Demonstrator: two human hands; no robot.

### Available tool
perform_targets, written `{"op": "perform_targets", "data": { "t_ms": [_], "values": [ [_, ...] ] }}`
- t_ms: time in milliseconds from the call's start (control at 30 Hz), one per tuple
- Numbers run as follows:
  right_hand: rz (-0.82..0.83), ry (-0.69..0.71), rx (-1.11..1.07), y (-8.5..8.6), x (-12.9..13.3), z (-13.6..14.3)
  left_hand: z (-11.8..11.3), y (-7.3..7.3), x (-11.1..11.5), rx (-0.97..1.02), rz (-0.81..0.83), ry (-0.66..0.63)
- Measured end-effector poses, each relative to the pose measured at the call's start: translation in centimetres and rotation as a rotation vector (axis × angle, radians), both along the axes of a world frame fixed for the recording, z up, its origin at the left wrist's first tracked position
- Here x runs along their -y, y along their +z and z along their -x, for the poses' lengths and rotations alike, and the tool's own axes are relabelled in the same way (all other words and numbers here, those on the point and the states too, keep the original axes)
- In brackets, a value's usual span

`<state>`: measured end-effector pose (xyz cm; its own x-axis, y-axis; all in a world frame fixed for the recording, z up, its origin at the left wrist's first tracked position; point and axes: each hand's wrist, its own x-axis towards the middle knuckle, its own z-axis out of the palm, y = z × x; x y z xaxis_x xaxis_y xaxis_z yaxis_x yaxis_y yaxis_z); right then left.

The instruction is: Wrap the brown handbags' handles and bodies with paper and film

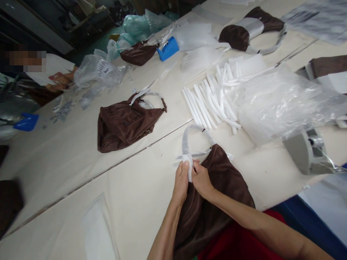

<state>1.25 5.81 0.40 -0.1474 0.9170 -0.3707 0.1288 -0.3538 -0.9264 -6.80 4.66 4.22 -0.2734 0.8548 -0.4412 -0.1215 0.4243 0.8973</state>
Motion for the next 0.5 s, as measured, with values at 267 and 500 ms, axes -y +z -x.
{"op": "perform_targets", "data": {
  "t_ms": [267, 500],
  "values": [
    [-0.024, 0.06, 0.072, 0.1, -0.1, -0.9, -1.3, 0.4, -1.2, 0.047, 0.078, 0.117],
    [0.323, 0.157, -0.497, 3.3, 0.2, -4.1, -1.1, 0.7, -1.0, 0.066, 0.094, 0.239]
  ]
}}
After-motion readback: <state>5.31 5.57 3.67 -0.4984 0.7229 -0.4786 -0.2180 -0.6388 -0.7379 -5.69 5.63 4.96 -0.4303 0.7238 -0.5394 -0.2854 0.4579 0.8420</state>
